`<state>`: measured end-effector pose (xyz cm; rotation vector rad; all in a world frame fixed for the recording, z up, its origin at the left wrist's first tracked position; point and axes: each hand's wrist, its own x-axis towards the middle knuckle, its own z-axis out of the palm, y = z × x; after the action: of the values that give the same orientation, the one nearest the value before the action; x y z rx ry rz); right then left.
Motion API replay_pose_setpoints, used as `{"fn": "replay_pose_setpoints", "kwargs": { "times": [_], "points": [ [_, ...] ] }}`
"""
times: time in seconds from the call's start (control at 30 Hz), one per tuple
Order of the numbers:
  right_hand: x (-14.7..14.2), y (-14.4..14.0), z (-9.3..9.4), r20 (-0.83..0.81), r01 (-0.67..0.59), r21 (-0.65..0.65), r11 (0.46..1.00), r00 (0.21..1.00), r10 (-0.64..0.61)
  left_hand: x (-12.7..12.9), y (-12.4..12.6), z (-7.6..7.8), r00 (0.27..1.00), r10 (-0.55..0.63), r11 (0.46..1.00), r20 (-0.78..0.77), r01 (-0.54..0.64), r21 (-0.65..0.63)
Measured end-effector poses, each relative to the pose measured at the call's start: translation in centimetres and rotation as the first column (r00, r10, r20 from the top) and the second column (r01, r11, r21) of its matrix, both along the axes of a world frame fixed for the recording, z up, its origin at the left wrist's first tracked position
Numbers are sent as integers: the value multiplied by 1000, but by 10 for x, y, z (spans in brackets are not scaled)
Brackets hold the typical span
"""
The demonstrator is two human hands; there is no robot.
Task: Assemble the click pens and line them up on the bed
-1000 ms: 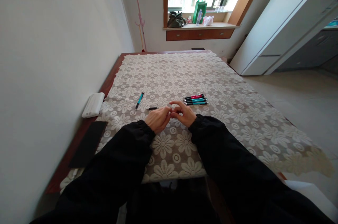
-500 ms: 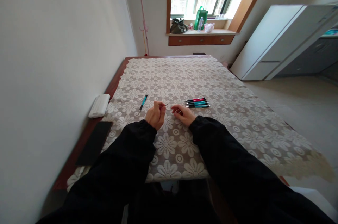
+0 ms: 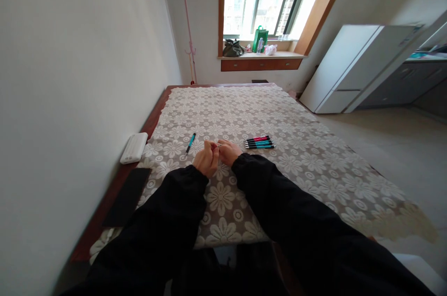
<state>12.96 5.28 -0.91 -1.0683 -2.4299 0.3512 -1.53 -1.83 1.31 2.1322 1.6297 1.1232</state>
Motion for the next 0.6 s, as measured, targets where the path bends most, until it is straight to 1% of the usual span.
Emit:
{"fn": "replay_pose_setpoints", "kwargs": {
  "times": [0.03,0.07,0.1,0.13,0.17,0.2,0.23,0.27,0.3,0.33,0.37,0.5,0.6],
  "points": [
    [9,3,-2,-107,42,-47,998,993,-47,0,1,0,1000,2,1000,-3,-2,-9],
    [18,5,-5,-236,73,-122,990,967,-100,0,1,0,1000,-2,1000,-11,2,-24],
    [27,7,-7,-381,97,-222,970,907,-178,1,2,0,1000,-10,999,-23,9,-44],
    [35,9,-10,-519,61,-338,939,820,-240,1,2,-1,999,-18,998,-39,16,-64],
    [42,9,-12,-637,-34,-435,900,718,-281,2,2,-1,998,-24,996,-56,19,-81],
    [46,8,-14,-725,-136,-494,859,610,-320,3,2,-1,997,-26,995,-72,19,-96],
    [48,6,-15,-784,-231,-518,824,514,-349,3,2,-1,996,-26,994,-86,16,-106],
    [49,3,-16,-820,-303,-520,799,440,-367,4,2,-2,995,-27,993,-96,16,-115],
    [49,-1,-15,-842,-348,-511,786,389,-374,4,2,-2,994,-33,992,-102,20,-124],
    [47,-5,-14,-856,-372,-497,784,356,-373,5,2,-2,994,-43,990,-104,29,-135],
    [45,-8,-12,-866,-386,-484,786,342,-365,5,1,-2,993,-53,989,-104,38,-145],
    [42,-16,-5,-899,-433,-415,800,330,-288,6,1,-4,990,-100,982,-98,82,-173],
    [43,-16,-6,-909,-446,-392,805,323,-263,6,0,-4,987,-140,974,-77,124,-188]
  ]
}}
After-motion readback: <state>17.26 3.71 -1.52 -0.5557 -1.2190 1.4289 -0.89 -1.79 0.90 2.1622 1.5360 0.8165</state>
